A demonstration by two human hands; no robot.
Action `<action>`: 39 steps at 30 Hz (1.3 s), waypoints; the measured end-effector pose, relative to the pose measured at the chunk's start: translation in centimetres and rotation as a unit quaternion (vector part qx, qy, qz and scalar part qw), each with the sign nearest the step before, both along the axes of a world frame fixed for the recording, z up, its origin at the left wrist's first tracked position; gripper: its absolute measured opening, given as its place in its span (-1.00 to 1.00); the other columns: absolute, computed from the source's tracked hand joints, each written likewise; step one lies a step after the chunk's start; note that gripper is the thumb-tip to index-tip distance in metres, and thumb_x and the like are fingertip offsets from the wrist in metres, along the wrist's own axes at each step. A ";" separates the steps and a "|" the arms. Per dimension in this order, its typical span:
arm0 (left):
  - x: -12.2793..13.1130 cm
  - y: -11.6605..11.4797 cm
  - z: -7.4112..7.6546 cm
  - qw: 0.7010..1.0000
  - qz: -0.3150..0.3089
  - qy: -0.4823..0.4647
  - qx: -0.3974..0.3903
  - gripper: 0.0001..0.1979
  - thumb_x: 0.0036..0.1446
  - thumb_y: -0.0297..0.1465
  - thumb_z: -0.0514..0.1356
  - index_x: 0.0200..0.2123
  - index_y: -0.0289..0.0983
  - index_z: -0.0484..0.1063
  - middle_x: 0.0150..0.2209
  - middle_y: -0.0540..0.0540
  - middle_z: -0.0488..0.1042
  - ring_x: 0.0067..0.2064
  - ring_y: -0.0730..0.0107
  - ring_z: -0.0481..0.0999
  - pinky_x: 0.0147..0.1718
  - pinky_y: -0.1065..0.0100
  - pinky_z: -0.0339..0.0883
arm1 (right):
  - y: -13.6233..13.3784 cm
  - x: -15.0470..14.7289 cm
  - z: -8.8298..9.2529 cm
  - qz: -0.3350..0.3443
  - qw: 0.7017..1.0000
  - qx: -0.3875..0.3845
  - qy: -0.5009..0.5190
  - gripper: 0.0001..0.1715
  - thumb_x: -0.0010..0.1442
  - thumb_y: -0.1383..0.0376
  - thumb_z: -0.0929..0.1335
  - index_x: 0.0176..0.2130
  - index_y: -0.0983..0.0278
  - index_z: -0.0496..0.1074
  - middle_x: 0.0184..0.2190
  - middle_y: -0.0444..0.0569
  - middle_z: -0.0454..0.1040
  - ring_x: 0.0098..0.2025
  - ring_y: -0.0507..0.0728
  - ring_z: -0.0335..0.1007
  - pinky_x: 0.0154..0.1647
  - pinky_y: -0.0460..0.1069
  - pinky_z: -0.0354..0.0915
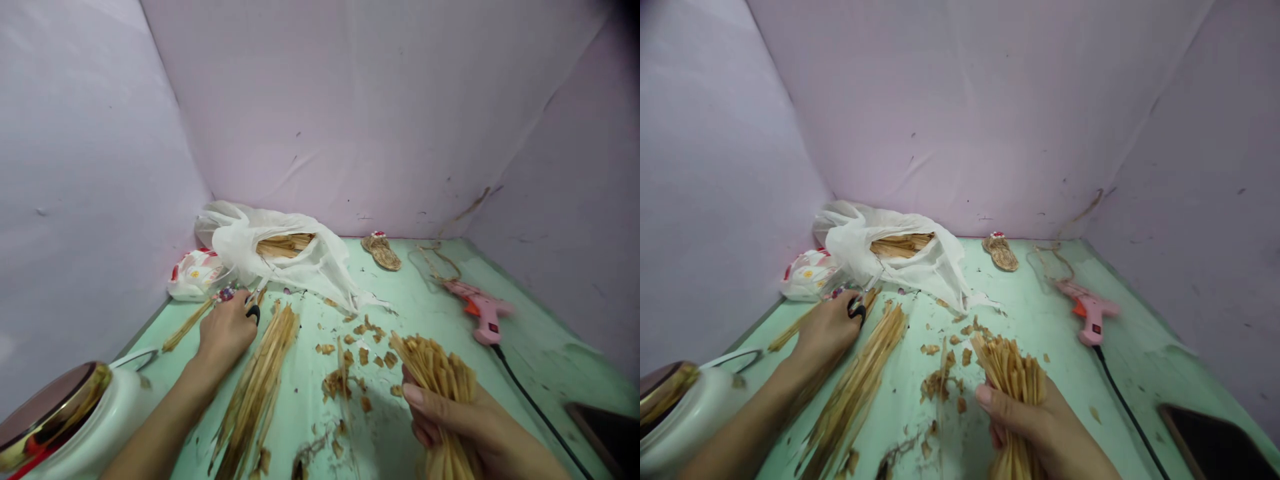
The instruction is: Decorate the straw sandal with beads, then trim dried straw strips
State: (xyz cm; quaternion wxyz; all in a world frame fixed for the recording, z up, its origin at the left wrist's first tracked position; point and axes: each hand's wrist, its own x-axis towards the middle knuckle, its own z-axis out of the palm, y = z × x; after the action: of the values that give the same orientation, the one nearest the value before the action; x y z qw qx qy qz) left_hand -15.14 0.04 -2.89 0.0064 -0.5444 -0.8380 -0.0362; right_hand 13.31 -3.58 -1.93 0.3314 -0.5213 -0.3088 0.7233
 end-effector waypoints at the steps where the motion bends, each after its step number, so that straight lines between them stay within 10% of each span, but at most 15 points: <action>1: 0.1 -0.2 0.5 1.000 0.005 -0.001 0.011 -0.67 0.02 -0.37 -0.03 -0.13 -0.17 0.34 -0.33 -0.20 0.54 -0.27 -0.04 0.50 -0.50 0.27 0.17 | 0.0 0.0 -0.1 0.005 1.000 0.002 -0.002 -0.59 -0.29 0.10 0.51 -0.55 0.26 0.31 -0.77 -0.25 0.23 -0.69 -0.05 0.12 -0.66 -0.14 0.09; 5: 1.3 -1.8 3.2 0.975 -0.016 -0.187 0.121 -0.66 -0.09 -0.37 0.11 -0.16 -0.18 0.34 -0.38 -0.06 0.50 -0.30 0.18 0.48 -0.44 0.34 0.23 | 0.0 0.0 -0.3 0.013 1.000 0.011 -0.007 -0.62 -0.26 0.12 0.51 -0.55 0.27 0.33 -0.76 -0.23 0.25 -0.66 -0.05 0.15 -0.64 -0.15 0.08; 9: 2.9 -2.9 4.5 0.854 0.017 -0.497 0.155 -0.55 -0.25 -0.38 0.24 -0.18 -0.23 0.30 -0.57 0.10 0.35 -0.61 0.53 0.26 -0.67 0.52 0.06 | 0.0 -0.4 -0.3 0.018 1.000 -0.001 0.008 -0.66 -0.24 0.15 0.50 -0.55 0.27 0.35 -0.75 -0.21 0.29 -0.64 -0.03 0.18 -0.61 -0.14 0.11; 14: 4.1 -3.0 4.2 0.743 0.034 -0.654 0.137 -0.49 -0.29 -0.38 0.28 -0.17 -0.23 0.26 -0.53 0.12 0.34 -0.60 0.57 0.25 -0.66 0.53 0.08 | 0.0 -0.8 -0.9 0.048 0.996 0.059 0.048 -0.71 -0.17 0.17 0.46 -0.54 0.32 0.38 -0.65 -0.14 0.36 -0.57 -0.01 0.25 -0.51 -0.13 0.18; 20: 3.7 -3.1 4.0 0.893 -0.088 -0.417 0.144 -0.69 -0.23 -0.42 0.24 -0.29 -0.25 0.39 -0.47 0.01 0.44 -0.39 0.36 0.43 -0.44 0.43 0.28 | 0.0 -0.7 -0.7 0.056 0.996 0.053 0.049 -0.71 -0.18 0.19 0.47 -0.53 0.31 0.36 -0.70 -0.18 0.33 -0.60 -0.03 0.24 -0.55 -0.14 0.14; 24: 3.2 -3.5 4.6 0.912 -0.065 -0.327 0.237 -0.62 -0.19 -0.43 0.22 -0.20 -0.19 0.37 -0.37 0.02 0.48 -0.30 0.35 0.45 -0.27 0.38 0.29 | 0.0 -0.6 -0.7 0.049 0.996 0.054 0.050 -0.72 -0.19 0.21 0.47 -0.51 0.31 0.38 -0.71 -0.19 0.34 -0.61 -0.03 0.24 -0.56 -0.15 0.14; 27: 3.6 -3.6 4.9 0.879 -0.059 -0.431 0.195 -0.64 -0.22 -0.42 0.27 -0.24 -0.22 0.36 -0.47 0.04 0.44 -0.39 0.42 0.42 -0.39 0.46 0.29 | 0.1 -0.7 -1.1 0.049 0.995 0.065 0.061 -0.75 -0.18 0.22 0.47 -0.52 0.32 0.40 -0.72 -0.19 0.34 -0.63 -0.04 0.23 -0.57 -0.15 0.13; 34: 8.0 -4.7 3.1 0.686 -0.006 -0.718 0.116 -0.57 -0.21 -0.43 0.29 -0.21 -0.22 0.25 -0.56 0.14 0.33 -0.62 0.63 0.19 -0.72 0.60 0.04 | 0.1 -1.2 -1.5 0.011 0.995 0.035 0.088 -0.70 -0.22 0.23 0.51 -0.43 0.33 0.49 -0.44 -0.03 0.52 -0.39 0.08 0.42 -0.39 -0.07 0.32; 39: 11.8 -6.4 1.1 0.690 0.019 -0.717 0.098 -0.59 -0.24 -0.42 0.30 -0.26 -0.24 0.25 -0.57 0.11 0.38 -0.59 0.58 0.30 -0.67 0.56 0.14 | -0.4 -2.0 -1.5 0.029 0.986 0.049 0.155 -0.66 -0.20 0.25 0.51 -0.36 0.33 0.49 -0.40 -0.02 0.54 -0.34 0.13 0.47 -0.30 -0.01 0.36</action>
State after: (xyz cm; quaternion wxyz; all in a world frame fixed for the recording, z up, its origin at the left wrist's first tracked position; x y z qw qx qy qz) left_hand -3.30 -6.34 -1.79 -0.5424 -0.3332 -0.5896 -0.4971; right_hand 11.31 -3.93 -3.38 0.3795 -0.3766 -0.3037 0.7886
